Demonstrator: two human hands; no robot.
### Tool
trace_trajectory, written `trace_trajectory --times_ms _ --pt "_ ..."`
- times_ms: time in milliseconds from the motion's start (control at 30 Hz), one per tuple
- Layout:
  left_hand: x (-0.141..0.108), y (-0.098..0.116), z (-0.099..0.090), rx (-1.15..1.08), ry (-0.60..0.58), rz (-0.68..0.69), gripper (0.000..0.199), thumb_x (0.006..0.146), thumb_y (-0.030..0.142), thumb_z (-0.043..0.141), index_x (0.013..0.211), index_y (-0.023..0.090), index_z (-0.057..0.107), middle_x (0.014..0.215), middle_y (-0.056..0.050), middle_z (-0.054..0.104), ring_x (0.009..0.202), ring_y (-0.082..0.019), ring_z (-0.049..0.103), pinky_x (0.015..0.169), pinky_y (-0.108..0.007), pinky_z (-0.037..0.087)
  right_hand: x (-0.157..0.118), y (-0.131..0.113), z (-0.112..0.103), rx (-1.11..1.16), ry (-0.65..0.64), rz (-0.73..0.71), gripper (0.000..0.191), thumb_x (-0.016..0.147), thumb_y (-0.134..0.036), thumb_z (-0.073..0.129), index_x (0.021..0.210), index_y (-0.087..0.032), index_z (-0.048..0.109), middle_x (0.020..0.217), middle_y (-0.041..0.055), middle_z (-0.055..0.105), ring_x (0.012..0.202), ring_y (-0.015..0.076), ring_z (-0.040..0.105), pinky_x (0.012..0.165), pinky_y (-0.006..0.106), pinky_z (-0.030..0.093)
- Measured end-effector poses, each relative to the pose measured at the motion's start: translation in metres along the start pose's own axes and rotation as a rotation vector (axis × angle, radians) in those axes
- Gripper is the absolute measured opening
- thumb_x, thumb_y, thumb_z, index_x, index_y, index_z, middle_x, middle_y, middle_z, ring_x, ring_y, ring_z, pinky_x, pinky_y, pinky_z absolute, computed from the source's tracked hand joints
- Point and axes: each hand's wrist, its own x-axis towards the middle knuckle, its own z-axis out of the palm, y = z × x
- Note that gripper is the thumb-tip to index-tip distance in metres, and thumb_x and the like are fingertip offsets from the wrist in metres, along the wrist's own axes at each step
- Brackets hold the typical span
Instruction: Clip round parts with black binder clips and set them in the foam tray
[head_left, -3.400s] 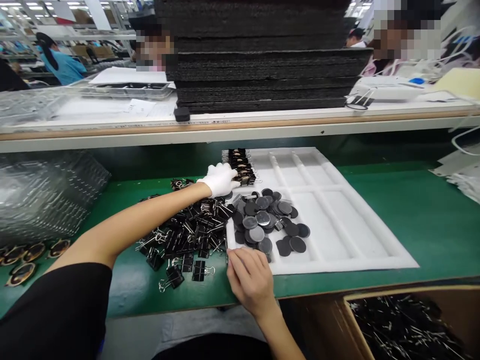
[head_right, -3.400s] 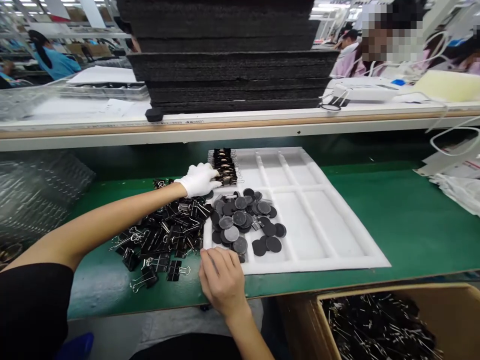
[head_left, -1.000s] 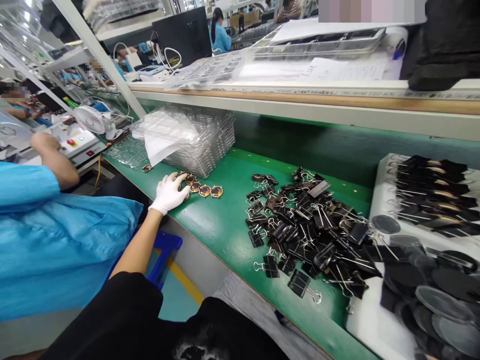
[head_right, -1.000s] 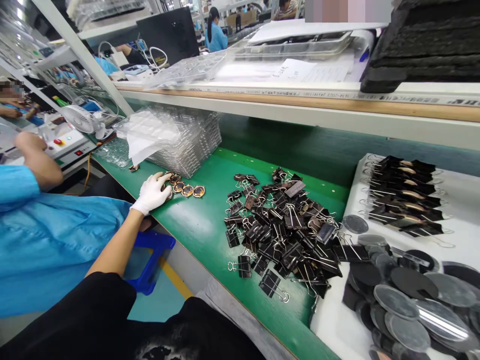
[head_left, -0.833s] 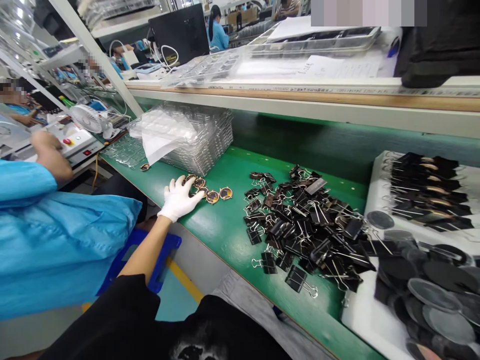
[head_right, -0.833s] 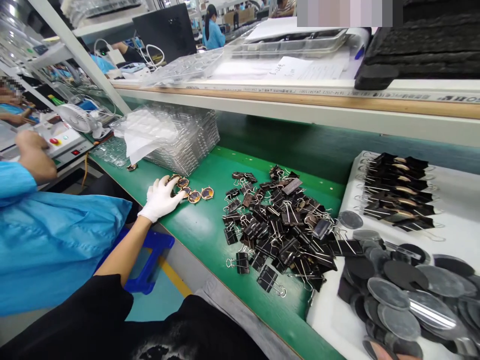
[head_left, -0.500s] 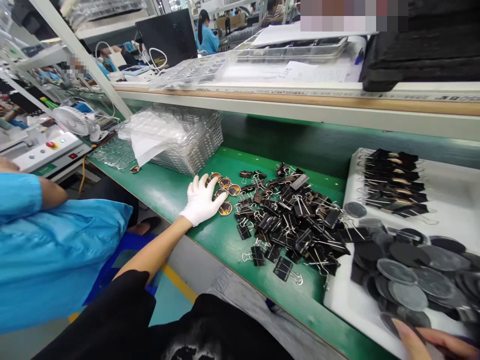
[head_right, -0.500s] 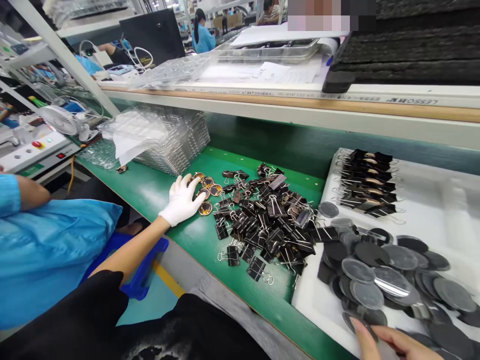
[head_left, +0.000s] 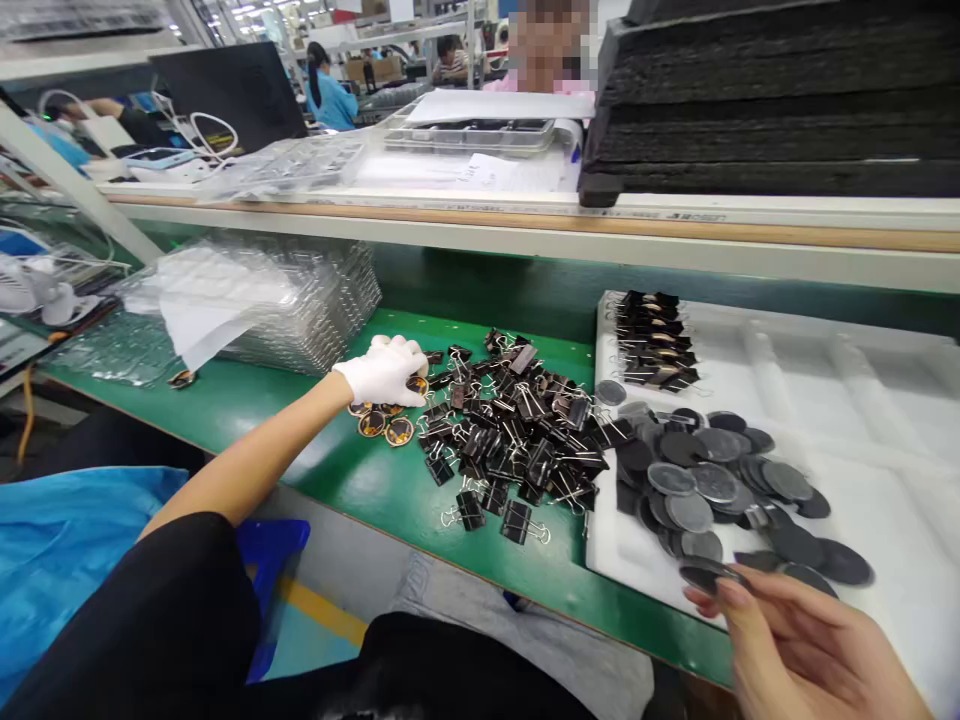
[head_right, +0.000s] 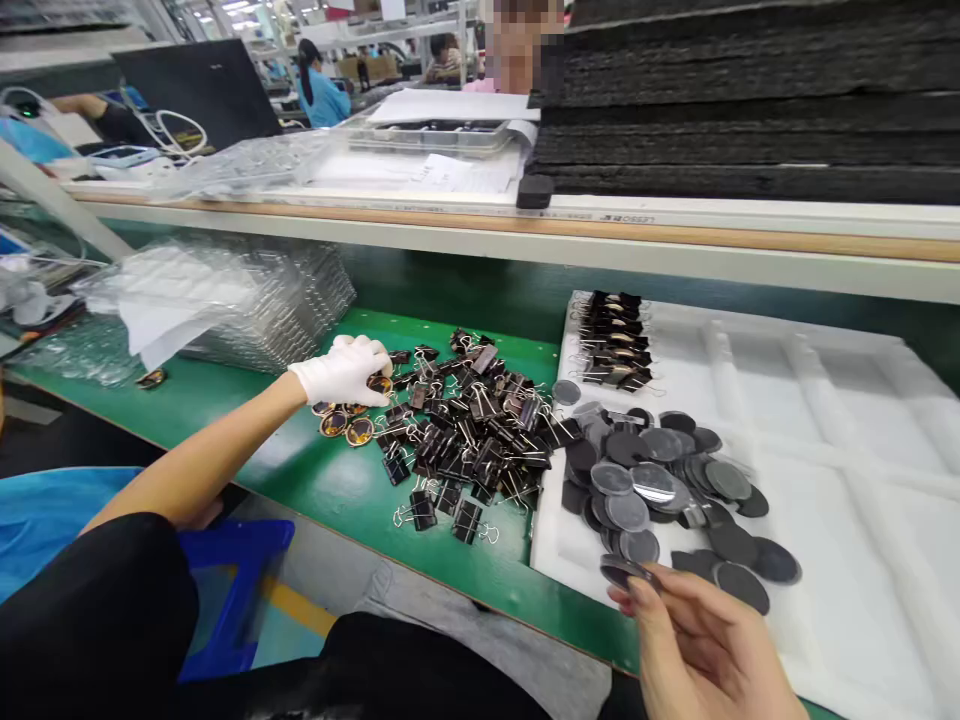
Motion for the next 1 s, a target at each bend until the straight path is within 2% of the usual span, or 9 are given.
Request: trace_trajectory --times_ms 100,233,333,500,600,700,800,900,1000 --pt "-0.001 -0.003 0.01 -0.115 0.02 -0.027 0.039 0.084 0.051 0.073 0.104 0.02 0.063 0.105 -0.008 0.066 0.098 -0.028 0.062 0.091 -0.042 0.041 -0.005 -0.011 0.008 0.051 -0.131 -0.003 0.037 0.079 -0.048 0.085 0.099 -0.02 0.071 0.085 0.0086 0.076 0.069 0.0229 0.076 0.064 0.027 0.065" --pt "-0.005 -0.007 0.023 -0.302 0.097 -0.064 0.043 0.082 0.045 0.077 0.113 0.021 0.059 0.116 -0.006 0.063 0.102 -0.025 0.063 0.091 -0.038 0.046 -0.008 -0.018 0.026 0.177 -0.328 -0.045 0.026 0.088 -0.04 0.079 0.102 -0.02 0.071 0.083 0.0071 0.076 0.068 0.0204 0.076 0.063 0.024 0.065" --pt "-0.007 -0.01 0.027 -0.421 0.171 -0.024 0.041 0.084 0.04 0.076 0.117 0.021 0.062 0.118 -0.007 0.062 0.102 -0.022 0.063 0.091 -0.034 0.048 -0.008 -0.025 0.044 0.266 -0.439 -0.041 0.018 0.091 -0.036 0.077 0.102 -0.022 0.071 0.086 0.006 0.076 0.072 0.0195 0.077 0.067 0.024 0.065" --pt "-0.009 -0.008 0.027 -0.574 0.286 -0.074 0.026 0.089 0.04 0.069 0.105 0.019 0.069 0.081 0.002 0.061 0.072 -0.013 0.056 0.072 -0.027 0.047 -0.008 -0.041 0.076 0.453 -0.582 0.098 0.019 0.094 -0.036 0.075 0.105 -0.023 0.069 0.089 0.0054 0.077 0.079 0.0173 0.077 0.074 0.023 0.065" --pt "-0.008 -0.004 0.03 -0.622 0.317 -0.12 0.026 0.09 0.041 0.067 0.103 0.019 0.07 0.071 0.004 0.057 0.064 -0.012 0.052 0.066 -0.025 0.045 -0.007 -0.046 0.091 0.553 -0.629 0.172 0.022 0.093 -0.038 0.077 0.106 -0.022 0.068 0.091 0.0053 0.078 0.08 0.0158 0.077 0.076 0.023 0.064" --pt "-0.006 0.0 0.033 -0.568 0.301 -0.031 0.027 0.092 0.041 0.065 0.106 0.019 0.071 0.076 0.002 0.061 0.069 -0.013 0.056 0.07 -0.026 0.047 -0.008 -0.049 0.098 0.595 -0.661 0.206 0.024 0.093 -0.038 0.078 0.106 -0.021 0.068 0.09 0.0049 0.077 0.08 0.0147 0.076 0.076 0.022 0.063" --pt "-0.006 -0.002 0.027 -0.412 0.279 0.077 0.028 0.097 0.041 0.058 0.106 0.019 0.072 0.093 -0.004 0.07 0.084 -0.017 0.065 0.082 -0.03 0.049 -0.01 -0.05 0.099 0.59 -0.691 0.209 0.023 0.093 -0.038 0.077 0.106 -0.021 0.067 0.088 0.0049 0.077 0.08 0.0144 0.076 0.077 0.022 0.063" --pt "-0.014 -0.005 0.012 -0.253 0.32 -0.001 0.036 0.104 0.042 0.044 0.107 0.021 0.073 0.106 -0.007 0.073 0.097 -0.021 0.068 0.093 -0.035 0.047 -0.011 -0.05 0.098 0.575 -0.708 0.199 0.022 0.094 -0.038 0.076 0.105 -0.021 0.068 0.086 0.0047 0.077 0.078 0.0144 0.076 0.076 0.022 0.063" --pt "-0.023 -0.002 0.001 -0.095 0.181 -0.034 0.044 0.099 0.055 0.051 0.118 0.022 0.072 0.111 -0.01 0.073 0.102 -0.028 0.068 0.094 -0.041 0.046 -0.012 -0.049 0.098 0.574 -0.719 0.203 0.021 0.094 -0.038 0.076 0.105 -0.022 0.067 0.084 0.0039 0.077 0.077 0.0142 0.076 0.074 0.02 0.063"
